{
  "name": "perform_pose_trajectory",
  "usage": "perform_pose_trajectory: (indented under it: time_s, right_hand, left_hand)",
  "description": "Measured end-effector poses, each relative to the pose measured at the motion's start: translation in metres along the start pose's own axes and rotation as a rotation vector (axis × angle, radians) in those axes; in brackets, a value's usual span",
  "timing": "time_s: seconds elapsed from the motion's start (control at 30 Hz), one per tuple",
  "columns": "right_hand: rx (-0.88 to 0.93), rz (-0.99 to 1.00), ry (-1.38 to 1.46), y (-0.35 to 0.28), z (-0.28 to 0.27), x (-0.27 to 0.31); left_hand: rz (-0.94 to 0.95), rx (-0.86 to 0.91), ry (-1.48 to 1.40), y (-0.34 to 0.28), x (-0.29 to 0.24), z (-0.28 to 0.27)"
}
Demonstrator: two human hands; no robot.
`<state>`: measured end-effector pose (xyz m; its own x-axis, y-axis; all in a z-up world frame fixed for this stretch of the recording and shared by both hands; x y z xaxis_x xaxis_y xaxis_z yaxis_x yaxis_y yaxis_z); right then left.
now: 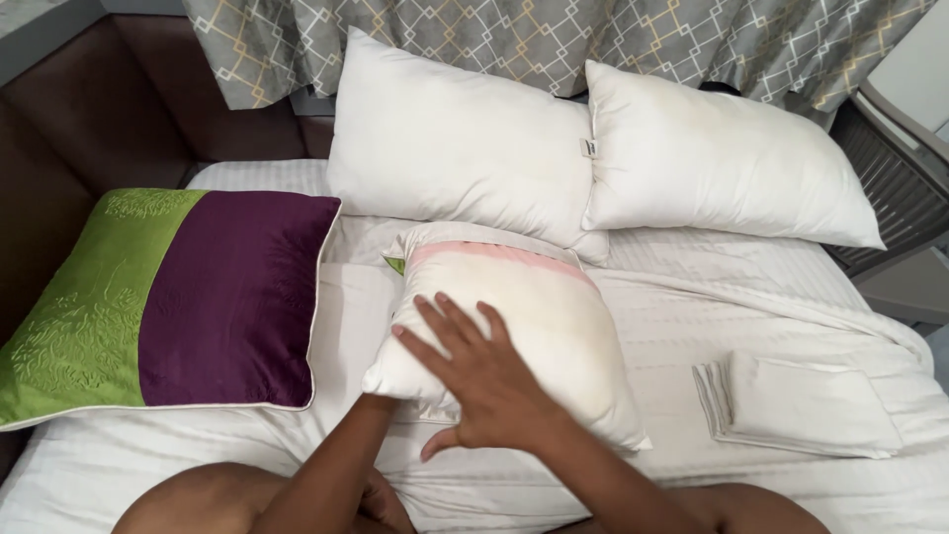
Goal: The person sits on a bed and puts a satin pillowcase onto a pillow. They insert the pillow into the case, adjust the fabric, and zip the closure. They then handle a green and purple pillow and a folded pillowcase before arranging the pillows on the bed.
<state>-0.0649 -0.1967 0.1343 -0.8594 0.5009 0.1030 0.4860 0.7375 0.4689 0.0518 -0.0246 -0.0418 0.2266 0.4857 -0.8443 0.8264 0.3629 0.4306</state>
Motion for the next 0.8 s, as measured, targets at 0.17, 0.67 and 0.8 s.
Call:
perform_pose_trajectory:
  time_s: [0.17,0.67,0.8]
  right_hand:
    - [0.071,0.132,-0.076,-0.005,0.025,-0.019]
    - [-0.303,0.223,0.123,0.001,0.018,-0.057]
    - [-0.398,0.233,0.117,-0.004,0.011,-0.072]
  left_hand:
    - [0.096,-0.049,0.142,-0.003,0.001,0.003]
    - [0.429,-0.169,0.32,-0.014,-0.035,0.001]
    - [0.524,0.034,0.06,-0.011,-0.048,0.013]
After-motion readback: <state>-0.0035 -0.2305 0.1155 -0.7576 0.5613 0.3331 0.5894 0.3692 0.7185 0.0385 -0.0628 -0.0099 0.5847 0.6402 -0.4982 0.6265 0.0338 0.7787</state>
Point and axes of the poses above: each hand's wrist, its own y-axis towards the middle knuckle, its own z-axis out of the palm, x = y × z, the point moved 1 cm from there along y, towards the middle knuckle, and after that the axes turned 4 degrees about z, right-handed, at the moved point
